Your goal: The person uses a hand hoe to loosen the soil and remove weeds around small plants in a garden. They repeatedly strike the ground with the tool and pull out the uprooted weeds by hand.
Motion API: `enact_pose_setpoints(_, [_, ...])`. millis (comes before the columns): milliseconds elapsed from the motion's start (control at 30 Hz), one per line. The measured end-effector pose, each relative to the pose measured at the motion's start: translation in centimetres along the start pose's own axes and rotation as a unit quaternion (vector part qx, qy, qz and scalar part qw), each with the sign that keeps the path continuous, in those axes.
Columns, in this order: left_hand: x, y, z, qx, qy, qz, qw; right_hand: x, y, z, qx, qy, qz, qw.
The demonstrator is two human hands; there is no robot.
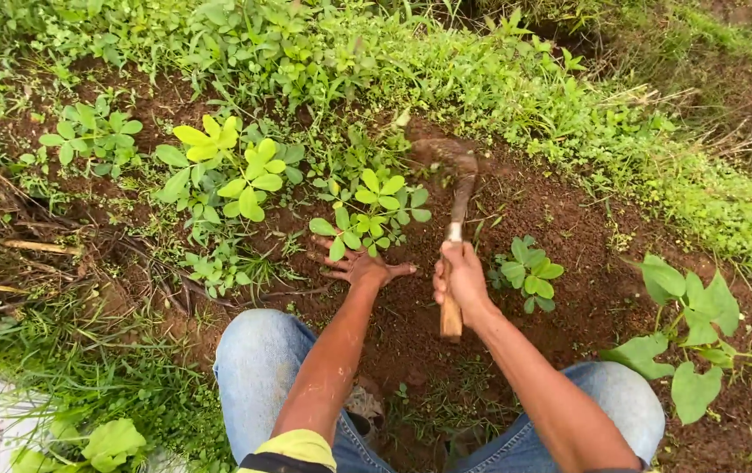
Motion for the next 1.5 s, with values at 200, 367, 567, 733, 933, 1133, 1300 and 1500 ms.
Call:
enact_pose_setpoints(200, [-6.8,-1.8,5.5,0.047,0.043,-0.053,0.997,1.7,-0.6,1.4,0.123,-0.072,0.063,0.988])
enact_pose_setpoints(367, [-1.6,-0.5,1.0,0.068,0.028,0.01,0.997,0.2,-1.1,2.4,0.093,-0.079,0.044,0.992])
enact_pose_setpoints(567, [-10.0,-2.8,6.9,0.08,0.058,-0.049,0.994,-1.6,0.5,5.4,0.054,-0.077,0.067,0.993])
enact_pose_setpoints(733, [-15.7,-3.0,11.4,0.227,0.115,-0.142,0.957,-6.2,1.5,4.6,-0.021,-0.055,0.099,0.993])
enact_pose_setpoints(933, [-13.8,0.6,12.0,0.174,0.182,-0.251,0.935,-11.0,2.5,5.8,-0.077,-0.042,0.153,0.984])
enact_pose_setpoints(1133, [-7.0,-6.7,21.5,0.017,-0.208,-0.394,0.895,-13.3,3.0,7.1,-0.035,-0.044,0.193,0.98])
enact_pose_setpoints(1300, [-2.1,-12.7,21.8,0.071,-0.159,-0.233,0.957,-14.8,3.0,7.8,0.017,-0.053,0.182,0.982])
enact_pose_setpoints(1500, [-6.2,-18.0,14.0,0.182,-0.038,-0.139,0.973,-15.9,3.0,9.2,0.021,-0.045,0.195,0.98])
Point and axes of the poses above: each hand's wrist, its own x-axis towards the middle knuckle, its own z-axis out of the back of the hand, y = z × x, the point moved 4 cm from there along x, towards the middle knuckle, and after that the axes turned 4 degrees about -z, right-handed, at the moved point
